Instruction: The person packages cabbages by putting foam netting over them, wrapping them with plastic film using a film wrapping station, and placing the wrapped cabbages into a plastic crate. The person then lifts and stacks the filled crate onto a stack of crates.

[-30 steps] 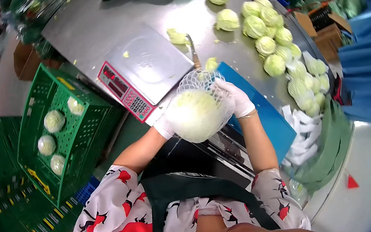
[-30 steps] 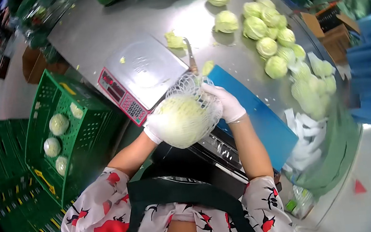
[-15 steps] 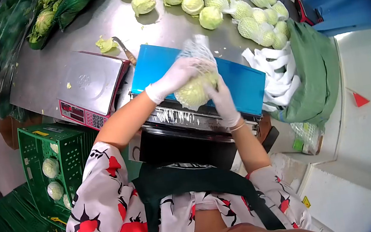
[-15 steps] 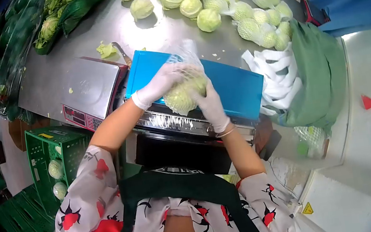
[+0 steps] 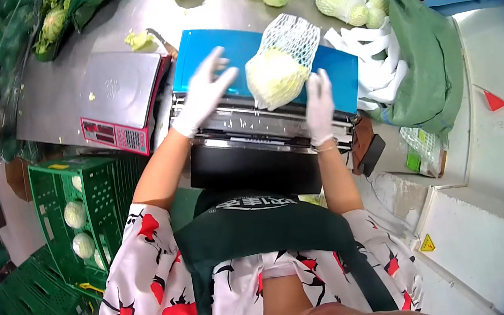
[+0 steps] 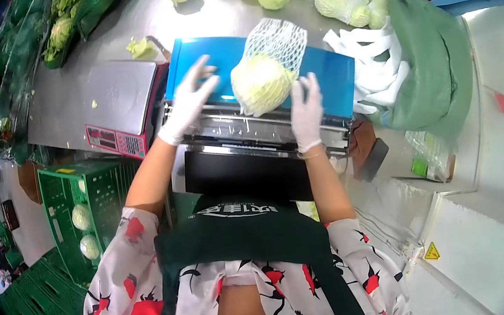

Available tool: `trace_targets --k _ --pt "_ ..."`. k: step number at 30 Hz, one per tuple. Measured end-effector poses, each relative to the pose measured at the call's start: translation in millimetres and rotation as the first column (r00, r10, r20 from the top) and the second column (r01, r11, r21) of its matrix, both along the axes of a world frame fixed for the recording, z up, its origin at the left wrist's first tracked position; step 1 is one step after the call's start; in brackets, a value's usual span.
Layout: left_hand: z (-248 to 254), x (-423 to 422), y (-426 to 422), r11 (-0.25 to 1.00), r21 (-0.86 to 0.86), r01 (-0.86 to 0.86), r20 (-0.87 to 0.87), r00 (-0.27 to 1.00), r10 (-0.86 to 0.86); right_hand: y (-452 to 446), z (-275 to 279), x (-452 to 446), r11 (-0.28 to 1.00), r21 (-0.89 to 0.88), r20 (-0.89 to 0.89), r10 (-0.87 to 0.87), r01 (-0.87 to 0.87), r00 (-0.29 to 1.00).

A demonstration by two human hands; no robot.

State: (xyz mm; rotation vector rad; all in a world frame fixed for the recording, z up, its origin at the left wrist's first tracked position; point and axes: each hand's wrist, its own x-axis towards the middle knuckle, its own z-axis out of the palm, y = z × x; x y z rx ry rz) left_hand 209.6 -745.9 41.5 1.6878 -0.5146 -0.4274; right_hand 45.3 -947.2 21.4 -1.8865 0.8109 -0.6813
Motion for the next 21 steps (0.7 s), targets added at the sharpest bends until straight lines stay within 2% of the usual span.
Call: trace_targets --k 1,2,3,4,5,8,9,10,12,13,14,16,18,20,21 --pt "-4 2 25 0.981 0.152 -0.125 0.280 0.957 0.078 4 5 -17 0.986 -0.153 -0.053 -0.077 0.068 0.996" --pt "-9 4 51 0.925 0.258 -0.278 0.547 0.831 0.097 6 9 -36 0.943 -0.307 -0.090 -0.160 0.126 0.983" --pt "-13 0 75 0.864 0.368 -0.343 0.622 0.782 0.045 2 1 -57 0.847 -0.517 -0.207 -0.266 0.126 0.941" --pt "-18 -8 94 0.785 0.463 -0.411 0.682 0.731 -0.020 1 -11 -77 0.711 -0.699 -0.293 -0.391 0.083 0.873" --pt "-22 -19 103 0.726 0.550 -0.413 0.660 0.747 -0.075 8 -15 -88 0.681 -0.730 -0.395 -0.489 0.057 0.778" --pt "-30 -46 94 0.659 0.578 -0.480 0.727 0.670 -0.150 29 -20 -88 0.782 -0.621 -0.584 -0.425 -0.044 0.691" --pt "-58 -48 91 0.712 0.552 -0.434 0.675 0.734 -0.076 31 -29 -83 0.809 -0.587 -0.590 -0.400 -0.032 0.701" --pt "-53 -53 83 0.723 0.564 -0.399 0.601 0.799 -0.028 35 -37 -74 0.753 -0.656 -0.575 -0.466 -0.040 0.673" --pt "-51 -51 81 0.905 0.355 -0.234 0.491 0.870 0.032 15 -53 -83 0.960 -0.278 -0.442 -0.167 0.042 0.882" --pt "-56 -45 83 0.974 0.204 -0.097 0.326 0.945 0.026 15 -38 -88 0.966 -0.258 -0.231 -0.073 0.011 0.970" --pt "-30 -47 87 0.998 0.058 -0.005 -0.094 0.995 0.011 13 -17 -96 0.991 0.094 -0.026 0.099 -0.096 0.995" --pt "3 -38 115 0.958 0.115 0.262 -0.007 0.965 -0.264 22 45 -121 0.912 0.349 -0.035 0.242 -0.215 0.970" --pt "40 -47 136 0.848 0.158 0.505 -0.073 0.863 -0.500 16 75 -153 0.876 0.157 -0.156 0.478 -0.456 0.864" --pt "76 -58 139 0.712 0.131 0.690 -0.174 0.723 -0.669 -5 117 -171 0.695 0.404 -0.159 0.694 -0.595 0.702" --pt "95 -56 135 0.696 0.019 0.718 -0.226 0.681 -0.697 -22 125 -166 0.522 0.365 0.107 0.799 -0.771 0.592"
